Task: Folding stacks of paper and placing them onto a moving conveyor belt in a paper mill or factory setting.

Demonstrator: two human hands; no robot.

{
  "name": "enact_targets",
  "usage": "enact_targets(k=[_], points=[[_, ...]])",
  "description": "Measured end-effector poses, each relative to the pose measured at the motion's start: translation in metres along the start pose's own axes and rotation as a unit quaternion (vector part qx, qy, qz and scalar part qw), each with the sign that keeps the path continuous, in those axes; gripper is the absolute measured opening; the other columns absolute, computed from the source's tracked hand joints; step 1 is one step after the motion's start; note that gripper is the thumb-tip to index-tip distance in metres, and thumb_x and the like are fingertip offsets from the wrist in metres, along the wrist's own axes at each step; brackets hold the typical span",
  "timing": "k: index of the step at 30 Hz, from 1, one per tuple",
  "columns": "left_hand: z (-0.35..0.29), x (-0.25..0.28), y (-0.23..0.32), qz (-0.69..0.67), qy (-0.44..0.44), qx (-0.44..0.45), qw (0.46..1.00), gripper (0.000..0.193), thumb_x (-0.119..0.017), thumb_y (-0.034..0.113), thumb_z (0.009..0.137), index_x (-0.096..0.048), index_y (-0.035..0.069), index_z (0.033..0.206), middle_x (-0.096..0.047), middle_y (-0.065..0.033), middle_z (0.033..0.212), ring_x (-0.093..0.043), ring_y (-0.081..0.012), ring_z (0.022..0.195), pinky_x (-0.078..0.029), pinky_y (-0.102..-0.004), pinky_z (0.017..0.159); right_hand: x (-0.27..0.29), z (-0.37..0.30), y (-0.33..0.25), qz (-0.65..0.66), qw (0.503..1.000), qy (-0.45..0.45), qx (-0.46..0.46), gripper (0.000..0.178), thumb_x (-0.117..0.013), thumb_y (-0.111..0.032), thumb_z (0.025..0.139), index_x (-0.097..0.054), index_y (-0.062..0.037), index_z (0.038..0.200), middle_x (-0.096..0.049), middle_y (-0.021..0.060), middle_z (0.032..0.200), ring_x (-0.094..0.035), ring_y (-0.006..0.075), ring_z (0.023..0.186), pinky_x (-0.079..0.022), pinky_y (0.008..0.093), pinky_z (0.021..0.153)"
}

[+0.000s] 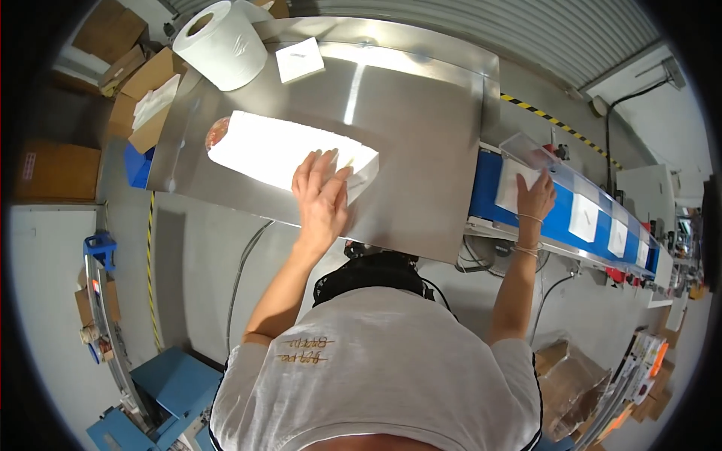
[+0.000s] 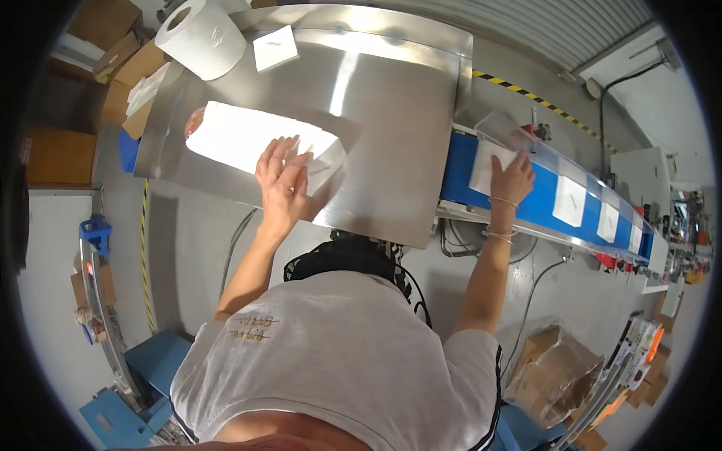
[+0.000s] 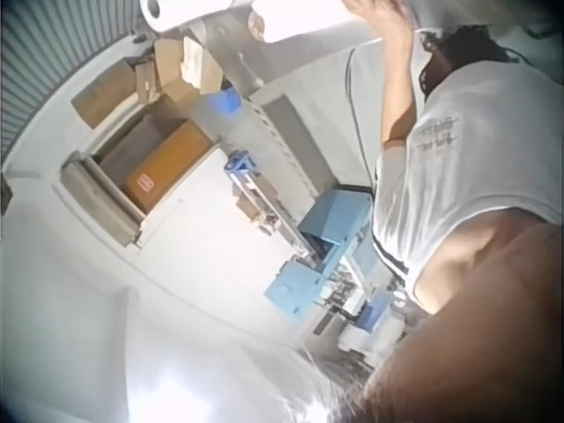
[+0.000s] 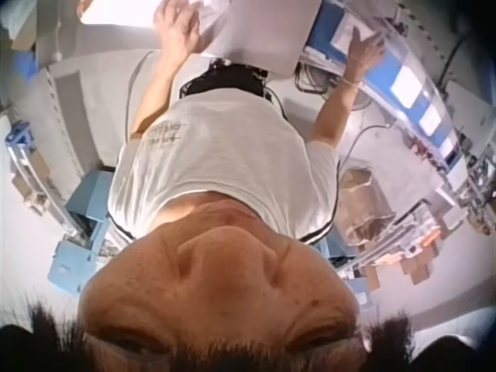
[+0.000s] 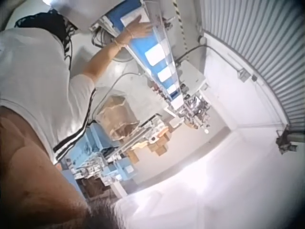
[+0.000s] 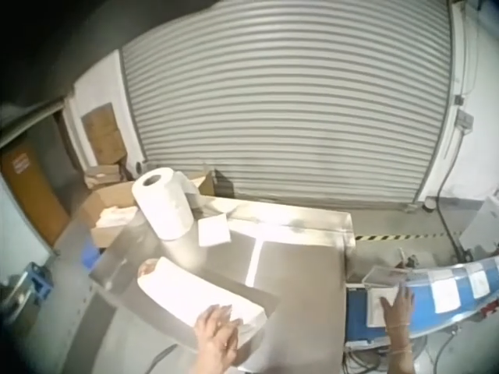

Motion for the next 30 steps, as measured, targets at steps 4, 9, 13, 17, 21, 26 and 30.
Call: enact_targets(k=[4, 9, 13, 17, 21, 26, 30], points=[[-0.003, 0.001, -0.001, -0.009, -0.037, -0.011, 0.999, 0.024, -0.063, -0.001, 0.075, -0.071, 0.006, 0.097, -0.047, -0.0128, 0.136, -0.034, -0.0388, 0.132, -0.022, -0.0528, 0.108, 0.030, -0.008, -0.132, 0.389, 0.849, -0.255, 0.249, 0.061, -0.078, -0.018, 0.074, -0.051, -0.0081, 0.128, -0.058, 0.0124, 0.122, -0.057, 0.0293, 0.110, -0.047, 0.0374, 0.092], [0.007, 0.005, 0.005, -0.023, -0.065, -0.030, 0.997, 0.028, -0.064, 0.006, 0.077, -0.068, 0.008, 0.105, -0.040, -0.0165, 0.143, -0.029, -0.0404, 0.135, -0.017, -0.0551, 0.109, 0.032, -0.030, -0.226, 0.567, 0.656, -0.430, 0.252, 0.053, -0.075, -0.016, 0.079, -0.052, -0.0055, 0.125, -0.049, 0.0095, 0.128, -0.052, 0.0206, 0.110, -0.045, 0.0310, 0.092], [0.007, 0.004, -0.010, 0.004, -0.024, 0.015, 1.000, 0.032, -0.063, 0.010, 0.083, -0.063, 0.006, 0.116, -0.040, -0.0197, 0.140, -0.033, -0.0412, 0.131, -0.025, -0.0514, 0.107, 0.028, -0.040, -0.200, 0.646, 0.588, -0.485, 0.038, 0.027, -0.068, -0.019, 0.088, -0.056, -0.0029, 0.107, -0.057, 0.0015, 0.094, -0.051, 0.0077, 0.084, -0.045, 0.0243, 0.074], [0.004, 0.007, -0.020, 0.000, -0.009, 0.012, 1.000, 0.033, -0.062, -0.004, 0.080, -0.065, 0.005, 0.112, -0.051, -0.0134, 0.131, -0.043, -0.0370, 0.124, -0.035, -0.0465, 0.102, 0.013, -0.035, -0.119, 0.605, 0.690, -0.352, -0.184, 0.019, -0.064, -0.020, 0.092, -0.056, -0.0032, 0.093, -0.051, -0.0025, 0.073, -0.048, 0.0079, 0.068, -0.044, 0.0253, 0.061], [0.007, 0.002, -0.022, 0.008, 0.007, -0.015, 1.000, 0.028, -0.063, -0.003, 0.078, -0.068, 0.005, 0.104, -0.053, -0.0118, 0.128, -0.044, -0.0353, 0.122, -0.035, -0.0460, 0.101, -0.022, -0.015, -0.003, 0.241, 0.923, -0.233, -0.189, 0.033, -0.068, -0.035, 0.085, -0.061, -0.0032, 0.091, -0.060, 0.0119, 0.075, -0.054, 0.0249, 0.068, -0.047, 0.0386, 0.064], [0.009, 0.001, -0.021, -0.003, -0.006, -0.018, 1.000, 0.030, -0.064, -0.002, 0.074, -0.069, 0.007, 0.102, -0.051, -0.0112, 0.132, -0.040, -0.0357, 0.127, -0.028, -0.0487, 0.105, -0.004, -0.006, -0.030, 0.217, 0.966, -0.140, 0.010, 0.063, -0.076, -0.025, 0.075, -0.050, -0.0004, 0.127, -0.059, 0.0191, 0.118, -0.056, 0.0365, 0.108, -0.045, 0.0424, 0.092], [0.006, 0.007, -0.021, -0.022, -0.049, -0.023, 0.998, 0.031, -0.063, -0.002, 0.072, -0.070, 0.010, 0.100, -0.047, -0.0113, 0.138, -0.032, -0.0375, 0.134, -0.018, -0.0522, 0.108, 0.045, -0.021, -0.188, 0.520, 0.730, -0.410, 0.169, 0.059, -0.077, -0.014, 0.076, -0.050, -0.0096, 0.129, -0.051, 0.0105, 0.132, -0.054, 0.0257, 0.115, -0.047, 0.0347, 0.093]])
Point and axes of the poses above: each hand's wrist, its own z-axis towards the middle knuckle, its own x-axis out of the back of the hand, y = z × x, the point moved 2 cm from there along z, towards the middle knuckle
